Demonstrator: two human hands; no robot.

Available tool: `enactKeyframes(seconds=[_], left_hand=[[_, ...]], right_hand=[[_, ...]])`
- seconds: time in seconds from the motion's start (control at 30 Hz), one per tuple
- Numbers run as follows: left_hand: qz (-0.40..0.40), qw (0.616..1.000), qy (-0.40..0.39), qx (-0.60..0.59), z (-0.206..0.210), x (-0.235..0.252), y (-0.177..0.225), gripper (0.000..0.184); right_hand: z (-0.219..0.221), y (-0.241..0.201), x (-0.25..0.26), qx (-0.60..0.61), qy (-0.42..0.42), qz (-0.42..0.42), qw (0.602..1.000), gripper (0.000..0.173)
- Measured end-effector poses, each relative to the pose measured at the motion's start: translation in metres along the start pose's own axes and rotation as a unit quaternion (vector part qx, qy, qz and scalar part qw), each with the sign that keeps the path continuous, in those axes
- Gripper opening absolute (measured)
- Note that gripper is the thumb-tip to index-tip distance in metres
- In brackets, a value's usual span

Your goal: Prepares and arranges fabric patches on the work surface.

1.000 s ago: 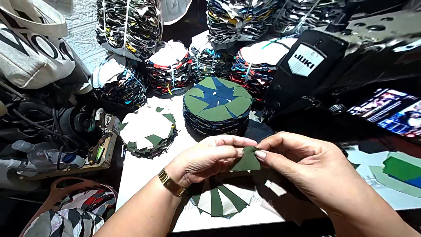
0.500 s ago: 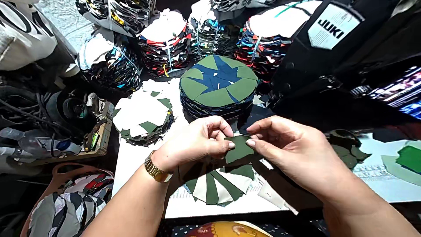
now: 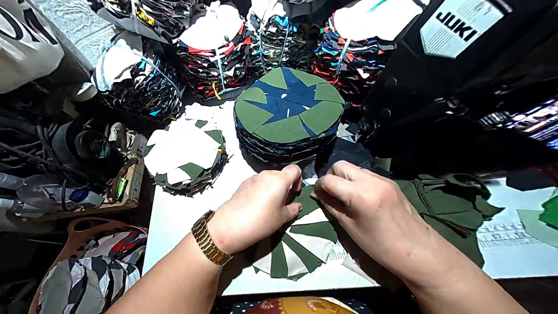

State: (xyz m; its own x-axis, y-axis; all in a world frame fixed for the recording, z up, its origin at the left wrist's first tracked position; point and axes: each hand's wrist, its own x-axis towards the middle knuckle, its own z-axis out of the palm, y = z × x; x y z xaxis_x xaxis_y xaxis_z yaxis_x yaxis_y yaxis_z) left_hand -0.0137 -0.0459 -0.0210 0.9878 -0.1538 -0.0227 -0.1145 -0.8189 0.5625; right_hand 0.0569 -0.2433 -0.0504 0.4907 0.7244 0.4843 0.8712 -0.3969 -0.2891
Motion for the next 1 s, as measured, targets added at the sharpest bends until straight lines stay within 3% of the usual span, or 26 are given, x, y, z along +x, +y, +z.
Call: enactKeyframes(seconds=[0.17, 0.3, 0.4, 0.53, 0.7, 0.87, 1.0], left_hand=[[0.052, 0.992, 0.027, 0.111, 0.000, -0.013, 0.011, 0.013], [0.040, 0.984, -0.013, 0.175, -0.005, -0.021, 0.014, 0.009], [0.049, 0.976, -0.028, 0.211, -0.010, -0.023, 0.019, 0.007], [0.079, 0.974, 0.017, 0.214, -0.012, -0.031, 0.030, 0.015], [0.086, 0.975, 0.107, 0.177, 0.021, -0.051, 0.037, 0.029], [0.060, 0.972, 0.070, 0.216, 0.065, -0.072, 0.023, 0.057], [0.068, 0.969, 0.055, 0.232, 0.071, -0.083, 0.010, 0.063]], right_hand=[[0.009, -0.008, -0.019, 0.026, -0.041, -0.046, 0.998, 0.017], [0.014, -0.031, -0.032, -0.021, -0.054, -0.015, 0.998, 0.022], [0.009, -0.045, -0.039, 0.011, -0.072, 0.011, 0.997, 0.024], [-0.029, -0.025, -0.048, 0.136, -0.012, 0.039, 0.990, 0.027], [-0.078, 0.012, -0.084, 0.143, 0.043, 0.096, 0.984, 0.020], [-0.061, 0.005, -0.116, 0.151, -0.001, 0.060, 0.987, 0.019], [-0.033, -0.006, -0.119, 0.093, 0.004, -0.007, 0.996, 0.023]])
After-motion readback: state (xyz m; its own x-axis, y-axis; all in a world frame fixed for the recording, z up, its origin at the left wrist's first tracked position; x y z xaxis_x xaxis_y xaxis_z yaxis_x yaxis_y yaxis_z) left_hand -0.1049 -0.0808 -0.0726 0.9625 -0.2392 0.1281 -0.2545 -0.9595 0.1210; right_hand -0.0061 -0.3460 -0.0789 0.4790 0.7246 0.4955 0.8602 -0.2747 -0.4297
